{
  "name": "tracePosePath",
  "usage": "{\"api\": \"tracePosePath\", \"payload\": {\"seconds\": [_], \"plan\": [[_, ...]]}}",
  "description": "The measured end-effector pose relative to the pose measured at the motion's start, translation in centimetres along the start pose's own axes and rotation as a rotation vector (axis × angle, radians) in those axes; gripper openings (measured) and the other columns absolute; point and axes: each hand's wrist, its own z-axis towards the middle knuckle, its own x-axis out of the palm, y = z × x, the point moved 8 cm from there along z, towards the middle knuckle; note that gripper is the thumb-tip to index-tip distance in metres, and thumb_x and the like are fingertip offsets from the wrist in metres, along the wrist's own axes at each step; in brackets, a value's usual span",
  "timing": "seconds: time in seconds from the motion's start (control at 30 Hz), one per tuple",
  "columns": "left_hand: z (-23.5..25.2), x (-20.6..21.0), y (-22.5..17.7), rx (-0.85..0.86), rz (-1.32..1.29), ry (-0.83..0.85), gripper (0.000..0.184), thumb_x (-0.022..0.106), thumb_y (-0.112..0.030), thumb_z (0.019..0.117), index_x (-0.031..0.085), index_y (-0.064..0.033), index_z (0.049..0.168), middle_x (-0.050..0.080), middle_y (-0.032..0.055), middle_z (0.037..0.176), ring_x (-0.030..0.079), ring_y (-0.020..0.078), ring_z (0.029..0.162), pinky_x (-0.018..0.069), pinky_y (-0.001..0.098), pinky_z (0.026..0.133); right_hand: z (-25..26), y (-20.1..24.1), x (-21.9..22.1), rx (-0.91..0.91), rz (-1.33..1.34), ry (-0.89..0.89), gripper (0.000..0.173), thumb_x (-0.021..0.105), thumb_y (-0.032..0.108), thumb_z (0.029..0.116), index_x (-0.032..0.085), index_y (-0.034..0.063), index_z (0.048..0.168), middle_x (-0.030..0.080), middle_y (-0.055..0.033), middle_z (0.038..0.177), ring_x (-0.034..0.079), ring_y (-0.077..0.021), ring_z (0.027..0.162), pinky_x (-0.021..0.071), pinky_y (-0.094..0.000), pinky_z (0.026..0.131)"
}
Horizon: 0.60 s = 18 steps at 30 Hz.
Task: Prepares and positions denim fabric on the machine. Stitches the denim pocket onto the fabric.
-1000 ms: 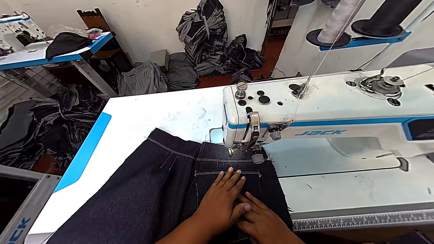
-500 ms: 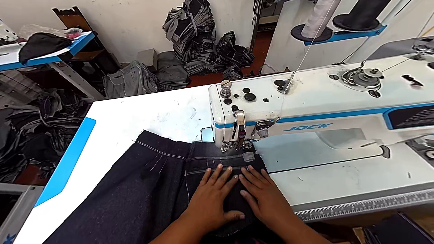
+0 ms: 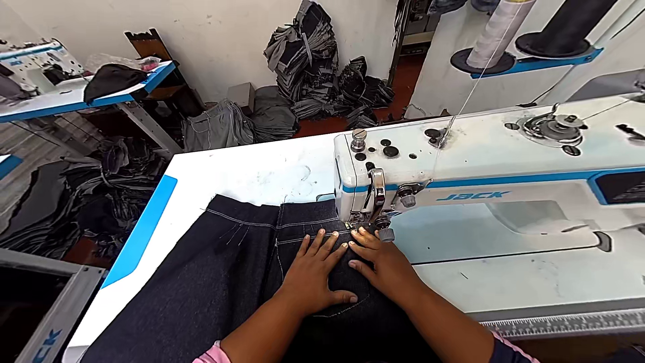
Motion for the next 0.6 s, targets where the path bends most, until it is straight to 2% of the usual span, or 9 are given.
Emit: {"api": "tracePosePath", "payload": {"seconds": [0.1,0.2,0.27,0.3,0.37,0.4,0.47,0.53,0.6], "plan": [[0.0,-0.2,-0.1,0.009,-0.013,-0.007,0.102,0.052,-0.082,0.0842,0.030,-0.0222,0.163,0.019,0.0047,0.172,0.004,0.0278,0.160,0.0002,0.0557,0.127,-0.1,0.2,-0.3,-0.001,0.012,-0.009,0.046,0.048,0.039,0.1062,0.068,0.0090,0.135,0.059,-0.0098,0.148,0.049,-0.0281,0.143,0.0297,-0.0524,0.122],[0.0,-0.3,-0.1,0.003,-0.010,-0.003,0.102,0.052,-0.082,0.0845,0.030,-0.0215,0.163,0.019,0.0046,0.172,0.005,0.0278,0.160,0.0005,0.0556,0.127,-0.5,0.8,-0.3,0.043,-0.030,0.057,0.045,0.046,0.035,0.1079,0.065,0.0095,0.139,0.055,-0.0103,0.152,0.046,-0.0294,0.146,0.0273,-0.0539,0.123],[0.1,-0.3,0.1,0.012,-0.008,-0.022,0.102,0.051,-0.083,0.0833,0.032,-0.0215,0.163,0.020,0.0043,0.172,0.006,0.0279,0.160,0.0014,0.0557,0.127,-2.3,2.1,-0.2,0.079,-0.076,0.121,0.042,0.046,0.029,0.1082,0.062,0.0081,0.141,0.052,-0.0114,0.155,0.041,-0.0347,0.149,0.0244,-0.0617,0.122],[0.1,-0.4,0.1,0.020,-0.007,-0.031,0.103,0.052,-0.084,0.0828,0.033,-0.0215,0.162,0.021,0.0042,0.172,0.007,0.0282,0.160,0.0023,0.0558,0.127,-3.8,2.8,0.0,0.063,-0.097,0.081,0.041,0.049,0.028,0.1067,0.064,0.0074,0.139,0.054,-0.0115,0.153,0.043,-0.0371,0.147,0.0262,-0.0664,0.119],[0.4,-0.5,0.4,0.022,-0.003,-0.018,0.103,0.052,-0.084,0.0829,0.032,-0.0212,0.162,0.021,0.0037,0.172,0.006,0.0273,0.160,0.0009,0.0549,0.127,-6.7,3.5,0.6,-0.045,-0.152,-0.143,0.040,0.051,0.031,0.1023,0.072,0.0087,0.129,0.063,-0.0087,0.143,0.054,-0.0386,0.137,0.0367,-0.0722,0.108],[0.8,-0.7,0.7,0.016,0.005,-0.008,0.103,0.051,-0.084,0.0831,0.032,-0.0214,0.163,0.020,0.0033,0.172,0.005,0.0267,0.160,0.0000,0.0543,0.127,-7.5,3.4,1.0,-0.085,-0.174,-0.217,0.042,0.047,0.034,0.1033,0.072,0.0114,0.128,0.065,-0.0054,0.142,0.057,-0.0363,0.136,0.0387,-0.0714,0.106],[1.5,-1.1,1.4,0.003,0.030,0.009,0.102,0.050,-0.084,0.0840,0.030,-0.0221,0.163,0.018,0.0024,0.172,0.003,0.0252,0.161,-0.0010,0.0533,0.127,-7.6,2.9,1.0,-0.118,-0.187,-0.241,0.046,0.041,0.038,0.1056,0.071,0.0142,0.130,0.064,-0.0018,0.142,0.056,-0.0333,0.136,0.0404,-0.0690,0.107],[2.5,-1.5,1.8,-0.002,0.056,-0.001,0.102,0.050,-0.084,0.0841,0.031,-0.0223,0.163,0.019,0.0019,0.172,0.003,0.0245,0.161,0.0001,0.0528,0.127,-6.5,2.4,0.5,-0.110,-0.161,-0.189,0.045,0.042,0.038,0.1058,0.071,0.0139,0.131,0.063,-0.0022,0.144,0.054,-0.0339,0.138,0.0391,-0.0687,0.109],[3.4,-2.1,2.2,-0.019,0.066,-0.004,0.101,0.052,-0.083,0.0841,0.032,-0.0221,0.162,0.020,0.0022,0.172,0.004,0.0247,0.161,-0.0001,0.0525,0.127,-5.1,1.8,0.1,-0.082,-0.121,-0.094,0.045,0.042,0.036,0.1072,0.068,0.0135,0.135,0.060,-0.0030,0.148,0.049,-0.0340,0.143,0.0338,-0.0682,0.114]]}}
